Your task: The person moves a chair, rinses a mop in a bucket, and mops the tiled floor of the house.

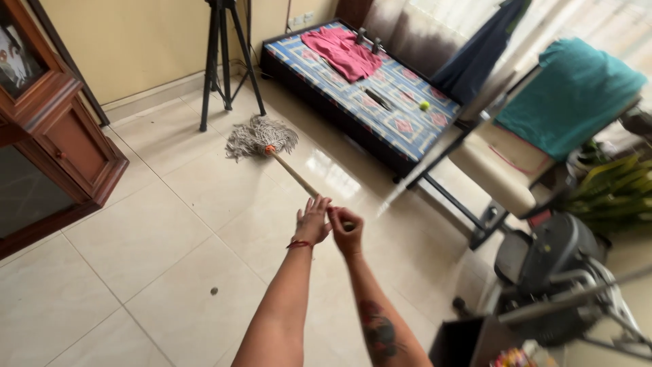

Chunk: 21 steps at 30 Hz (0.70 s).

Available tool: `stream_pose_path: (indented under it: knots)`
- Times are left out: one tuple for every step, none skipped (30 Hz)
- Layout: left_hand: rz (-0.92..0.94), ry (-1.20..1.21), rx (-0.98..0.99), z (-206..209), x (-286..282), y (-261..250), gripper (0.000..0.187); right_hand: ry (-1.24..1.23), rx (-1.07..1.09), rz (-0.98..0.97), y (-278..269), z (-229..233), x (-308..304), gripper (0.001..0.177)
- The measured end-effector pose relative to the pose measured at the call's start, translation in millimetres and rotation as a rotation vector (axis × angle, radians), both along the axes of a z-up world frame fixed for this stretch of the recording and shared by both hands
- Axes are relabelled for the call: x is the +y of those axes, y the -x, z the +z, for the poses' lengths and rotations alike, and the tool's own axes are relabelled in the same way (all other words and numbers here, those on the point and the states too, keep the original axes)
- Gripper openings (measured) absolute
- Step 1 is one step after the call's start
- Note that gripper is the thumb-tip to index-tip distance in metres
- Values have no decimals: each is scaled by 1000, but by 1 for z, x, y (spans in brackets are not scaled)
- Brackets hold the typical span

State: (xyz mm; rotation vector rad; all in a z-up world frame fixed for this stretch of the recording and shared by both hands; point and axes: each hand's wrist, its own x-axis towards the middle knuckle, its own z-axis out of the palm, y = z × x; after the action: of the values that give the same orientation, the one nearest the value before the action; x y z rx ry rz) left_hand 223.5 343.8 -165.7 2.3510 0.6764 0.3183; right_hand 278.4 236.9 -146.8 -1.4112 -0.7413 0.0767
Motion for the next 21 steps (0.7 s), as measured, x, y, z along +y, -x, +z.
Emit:
stream_pose_path:
  knots:
    - [-9, 2, -73, 13, -22, 9, 59, 15, -44, 47, 12, 18, -26, 18]
    - [-17, 5, -146, 26, -44, 19, 55, 30, -88, 93, 24, 36, -53, 17]
    - [-26, 7, -142, 37, -73, 27, 55, 32, -84, 84, 41, 59, -86, 17]
    - [-24, -7, -249, 48, -101, 35, 40, 97, -100, 8, 59, 82, -119, 18]
    - [-19, -25, -362, 61, -122, 40, 29, 157, -121, -66, 73, 107, -143, 19]
    - [-28, -28, -365, 75, -144, 49, 29, 154, -123, -75, 88, 130, -164, 19]
    - [-7, -60, -522, 87, -169, 60, 29, 110, -152, -76, 104, 152, -188, 22]
    - [15, -91, -679, 99, -193, 69, 38, 67, -181, -77, 118, 174, -210, 25]
    - [9, -89, -681, 110, -211, 80, 38, 68, -183, -84, 132, 190, -222, 25]
    - [17, -53, -785, 120, -227, 89, 43, -88, -163, -24, 145, 206, -231, 25]
    - [25, -23, -892, 132, -239, 95, 49, -249, -145, 40, 154, 223, -237, 27]
    - [20, -25, -896, 133, -244, 102, 49, -254, -150, 37, 162, 220, -237, 27]
    - [-8, -12, -934, 133, -248, 109, 49, -424, -143, -8, 169, 215, -236, 35]
    - [-36, 1, -972, 132, -250, 114, 50, -593, -133, -55, 175, 210, -233, 46]
    - [-40, 7, -971, 129, -248, 117, 50, -589, -134, -61, 180, 205, -232, 46]
    - [-72, -27, -1031, 125, -245, 118, 49, -595, -143, -62, 184, 199, -229, 44]
    - [-104, -59, -1089, 120, -242, 121, 48, -598, -151, -64, 189, 192, -225, 43]
    - [-108, -50, -1088, 108, -236, 124, 48, -592, -151, -72, 192, 178, -222, 43]
    - [-130, -82, -1078, 101, -227, 122, 47, -607, -183, -68, 191, 168, -216, 40]
    - [-152, -114, -1069, 93, -217, 120, 47, -621, -214, -65, 189, 156, -210, 38]
    - [-157, -106, -1067, 81, -204, 121, 47, -616, -214, -73, 182, 122, -204, 38]
